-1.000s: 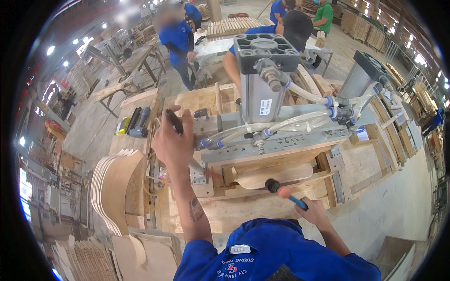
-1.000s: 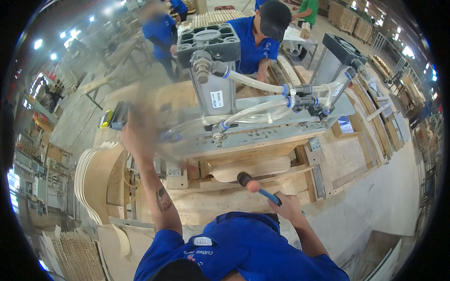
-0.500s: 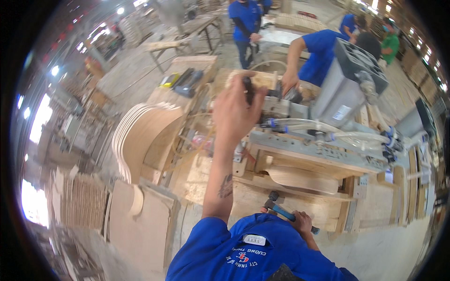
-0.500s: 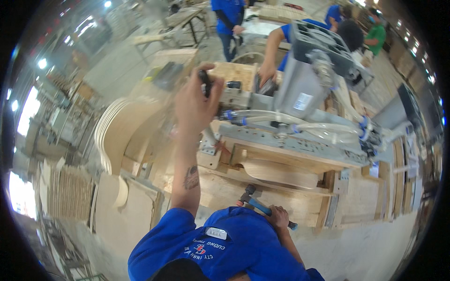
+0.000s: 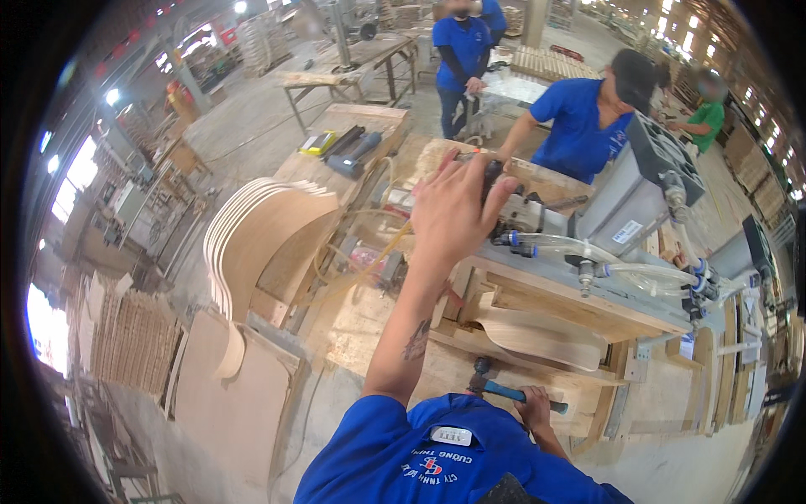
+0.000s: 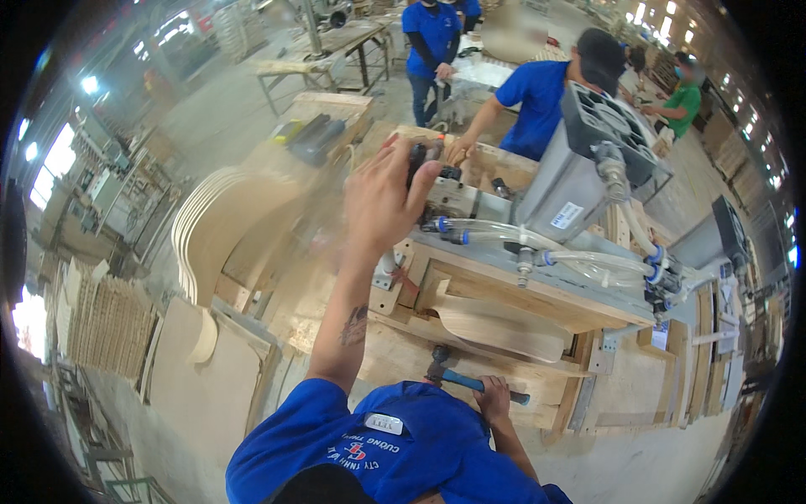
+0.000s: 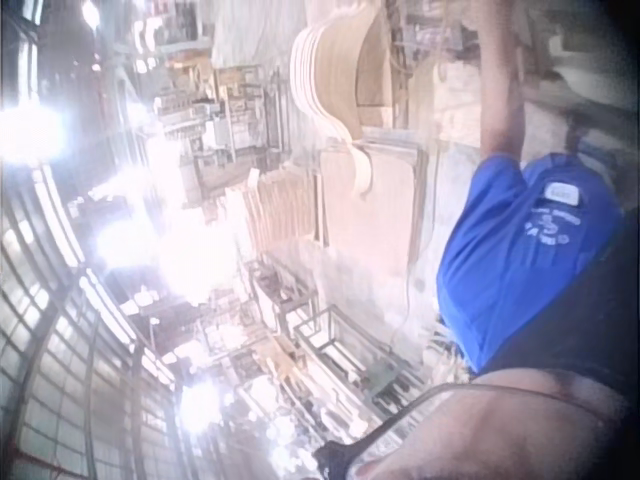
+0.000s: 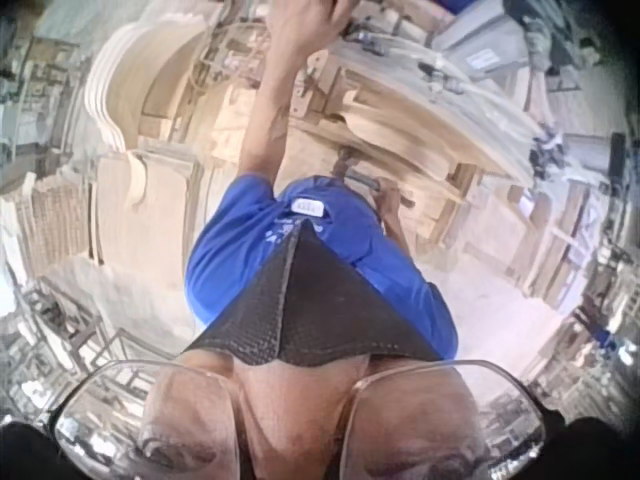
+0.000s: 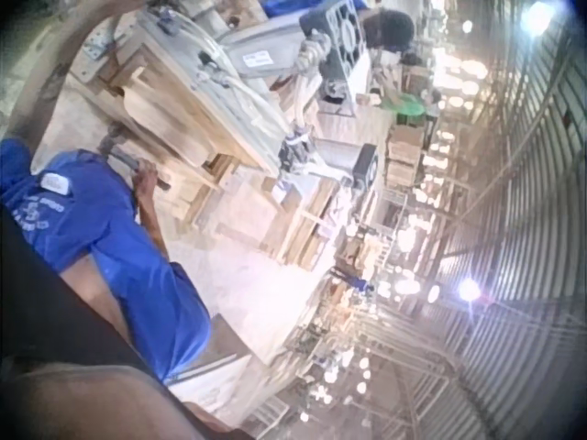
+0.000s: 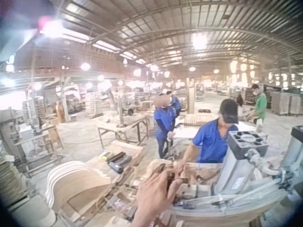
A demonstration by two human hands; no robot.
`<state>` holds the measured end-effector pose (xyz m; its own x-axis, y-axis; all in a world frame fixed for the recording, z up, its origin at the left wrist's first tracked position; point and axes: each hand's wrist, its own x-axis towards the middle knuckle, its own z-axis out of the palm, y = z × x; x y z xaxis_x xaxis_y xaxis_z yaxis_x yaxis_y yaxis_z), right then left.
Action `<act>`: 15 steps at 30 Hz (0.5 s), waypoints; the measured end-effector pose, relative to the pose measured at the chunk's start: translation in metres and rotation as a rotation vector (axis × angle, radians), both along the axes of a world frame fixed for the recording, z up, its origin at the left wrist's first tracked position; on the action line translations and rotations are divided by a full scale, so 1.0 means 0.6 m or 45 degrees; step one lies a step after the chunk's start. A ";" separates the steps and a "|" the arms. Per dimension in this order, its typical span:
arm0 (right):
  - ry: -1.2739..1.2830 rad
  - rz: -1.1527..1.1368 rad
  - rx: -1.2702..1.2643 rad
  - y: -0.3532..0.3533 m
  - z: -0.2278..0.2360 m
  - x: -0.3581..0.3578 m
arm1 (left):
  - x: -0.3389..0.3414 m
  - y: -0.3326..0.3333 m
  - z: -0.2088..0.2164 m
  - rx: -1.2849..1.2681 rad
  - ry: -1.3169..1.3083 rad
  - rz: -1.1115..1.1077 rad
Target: The person removes eyeglasses, then picks up curved wooden pieces and places them into a shaping jig. Using a hammer, the person taps the wood to conform it to the jig's profile, repeating this process for several pieces.
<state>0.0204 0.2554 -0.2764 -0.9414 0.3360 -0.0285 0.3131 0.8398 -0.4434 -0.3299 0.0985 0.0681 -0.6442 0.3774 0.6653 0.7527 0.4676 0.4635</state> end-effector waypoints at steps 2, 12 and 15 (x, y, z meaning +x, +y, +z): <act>0.085 -0.081 0.002 -0.011 -0.002 0.005 | 0.002 0.002 -0.002 0.027 0.011 -0.013; 0.005 -0.351 -0.212 -0.022 -0.006 0.025 | 0.005 0.007 -0.008 0.024 0.049 0.060; -0.032 -0.393 -0.316 -0.015 -0.013 0.031 | 0.002 0.014 -0.016 -0.028 0.167 0.191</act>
<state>0.0389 0.2464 -0.2841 -0.7953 0.5830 -0.1663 0.5474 0.5726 -0.6103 -0.3290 0.1071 0.0587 -0.6025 0.2991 0.7400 0.7272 0.5878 0.3545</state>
